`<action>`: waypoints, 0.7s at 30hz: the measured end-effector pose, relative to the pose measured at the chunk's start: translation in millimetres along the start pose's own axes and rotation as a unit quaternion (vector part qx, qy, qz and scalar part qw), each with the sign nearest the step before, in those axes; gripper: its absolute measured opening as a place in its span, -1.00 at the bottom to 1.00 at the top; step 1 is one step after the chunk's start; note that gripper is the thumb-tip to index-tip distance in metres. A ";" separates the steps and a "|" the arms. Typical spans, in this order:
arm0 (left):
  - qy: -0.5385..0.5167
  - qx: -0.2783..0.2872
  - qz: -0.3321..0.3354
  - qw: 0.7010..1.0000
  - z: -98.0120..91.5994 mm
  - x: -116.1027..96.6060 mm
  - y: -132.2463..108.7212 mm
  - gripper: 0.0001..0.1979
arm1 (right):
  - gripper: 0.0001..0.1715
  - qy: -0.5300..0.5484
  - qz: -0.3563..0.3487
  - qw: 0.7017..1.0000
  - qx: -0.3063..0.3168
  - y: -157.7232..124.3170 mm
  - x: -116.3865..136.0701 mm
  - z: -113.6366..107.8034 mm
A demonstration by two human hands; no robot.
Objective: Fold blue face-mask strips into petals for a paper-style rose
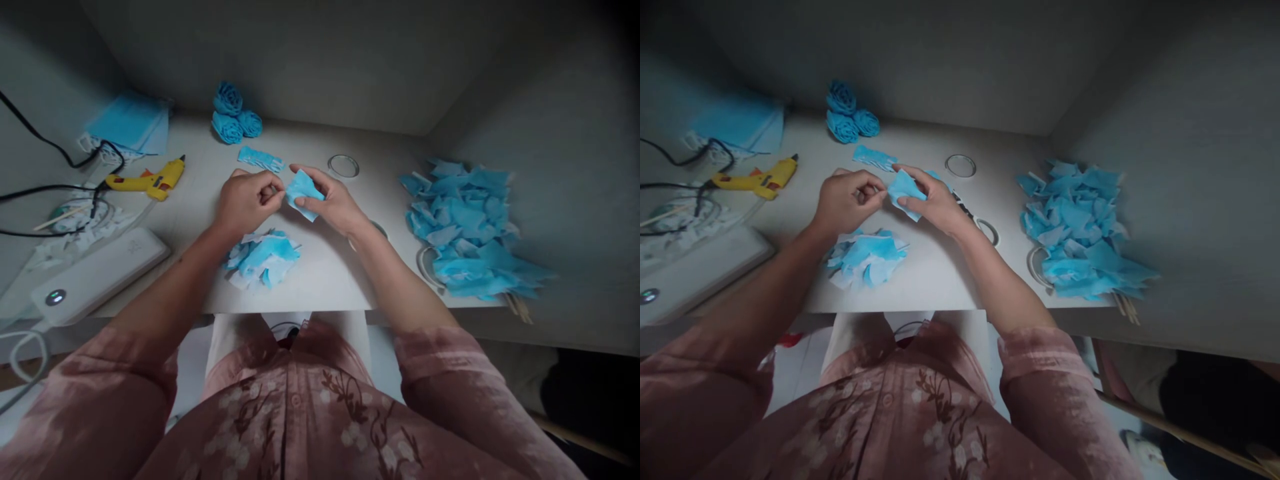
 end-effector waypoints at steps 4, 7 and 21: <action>0.022 -0.002 0.027 0.999 -2.7 -3.1 1.6 -0.92 | -0.25 0.000 -0.001 1.000 0.012 0.8 -2.2 0.3; 0.040 -0.011 0.047 0.998 -4.1 -6.3 1.6 -0.93 | -0.23 -0.002 -0.003 1.000 0.018 1.2 -2.2 0.9; -0.064 -0.074 -0.094 0.991 -31.7 21.7 3.1 -0.93 | -0.12 -0.022 0.031 0.999 0.021 1.5 -20.8 -3.2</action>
Point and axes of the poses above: each hand's wrist, its own y-axis towards the middle knuckle, its own z-axis out of the palm, x = y × z, the point moved 10 cm from there along y, towards the middle knuckle, and after that the axes turned 8 degrees about y, right-handed, at the moved point
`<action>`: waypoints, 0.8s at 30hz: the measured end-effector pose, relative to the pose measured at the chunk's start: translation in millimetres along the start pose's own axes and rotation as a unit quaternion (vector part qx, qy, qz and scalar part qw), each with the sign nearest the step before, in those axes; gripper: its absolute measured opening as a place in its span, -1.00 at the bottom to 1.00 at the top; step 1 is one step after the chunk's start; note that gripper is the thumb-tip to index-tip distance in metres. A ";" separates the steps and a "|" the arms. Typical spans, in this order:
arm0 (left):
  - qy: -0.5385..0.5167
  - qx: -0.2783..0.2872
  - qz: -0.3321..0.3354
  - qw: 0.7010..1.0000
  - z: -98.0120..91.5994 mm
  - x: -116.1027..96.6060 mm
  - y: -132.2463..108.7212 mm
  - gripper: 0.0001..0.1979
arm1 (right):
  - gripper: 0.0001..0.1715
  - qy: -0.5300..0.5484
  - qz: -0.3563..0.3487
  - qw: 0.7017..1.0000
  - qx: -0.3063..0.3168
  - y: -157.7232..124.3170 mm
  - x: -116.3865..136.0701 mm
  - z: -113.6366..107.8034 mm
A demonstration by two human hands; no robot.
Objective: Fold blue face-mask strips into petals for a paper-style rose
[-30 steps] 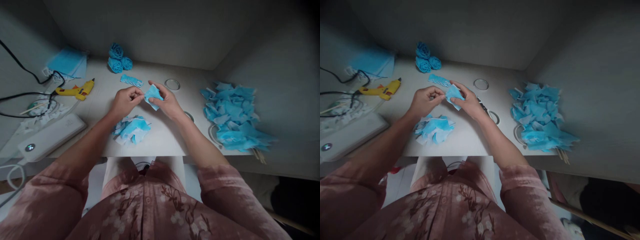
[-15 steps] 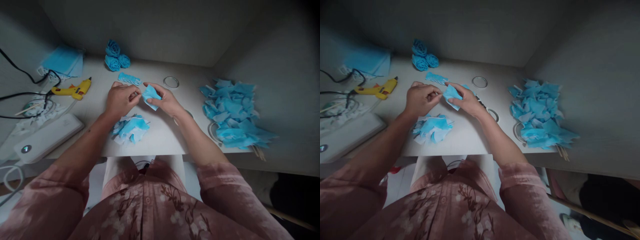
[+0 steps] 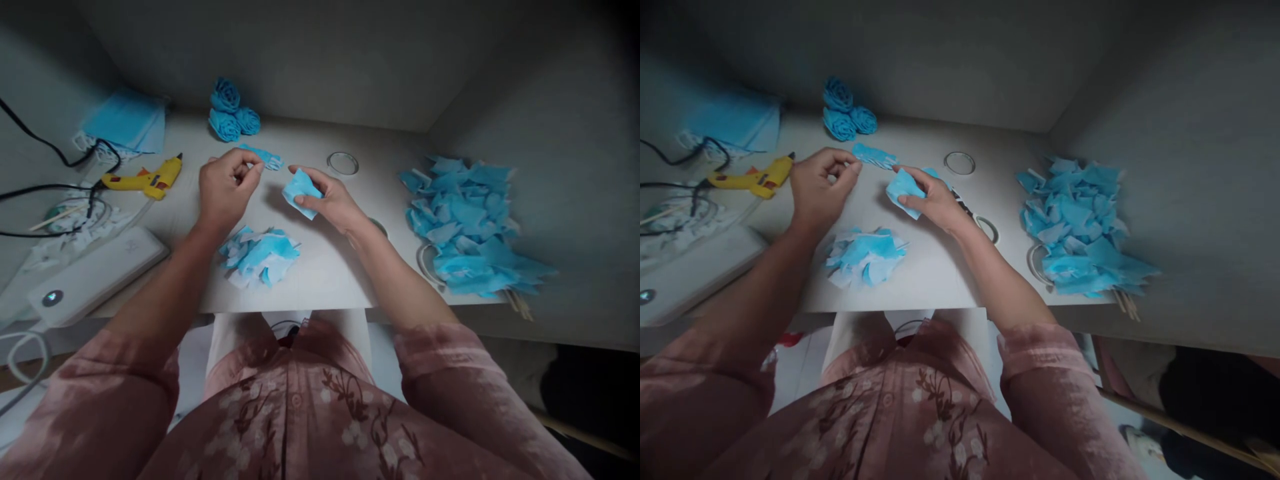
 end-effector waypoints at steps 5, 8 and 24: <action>-0.193 0.083 -0.097 0.973 27.6 3.1 -6.1 -0.84 | -0.19 0.006 0.006 1.000 -0.026 -1.3 0.9 -0.4; -0.218 0.118 -0.116 0.962 33.6 0.2 -9.1 -0.77 | -0.23 0.012 0.010 0.999 -0.033 -1.7 -0.2 -0.2; -0.200 -0.154 -0.073 0.965 -105.6 5.2 21.3 -0.82 | -0.32 0.045 0.009 0.997 -0.058 1.0 2.5 -3.8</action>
Point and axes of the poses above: each hand's wrist, its own y-axis towards the middle knuckle, its own z-axis out of the palm, x = y × z, the point moved 10 cm from there along y, towards the middle knuckle, and after that the axes turned 8 degrees about y, right-handed, at the moved point
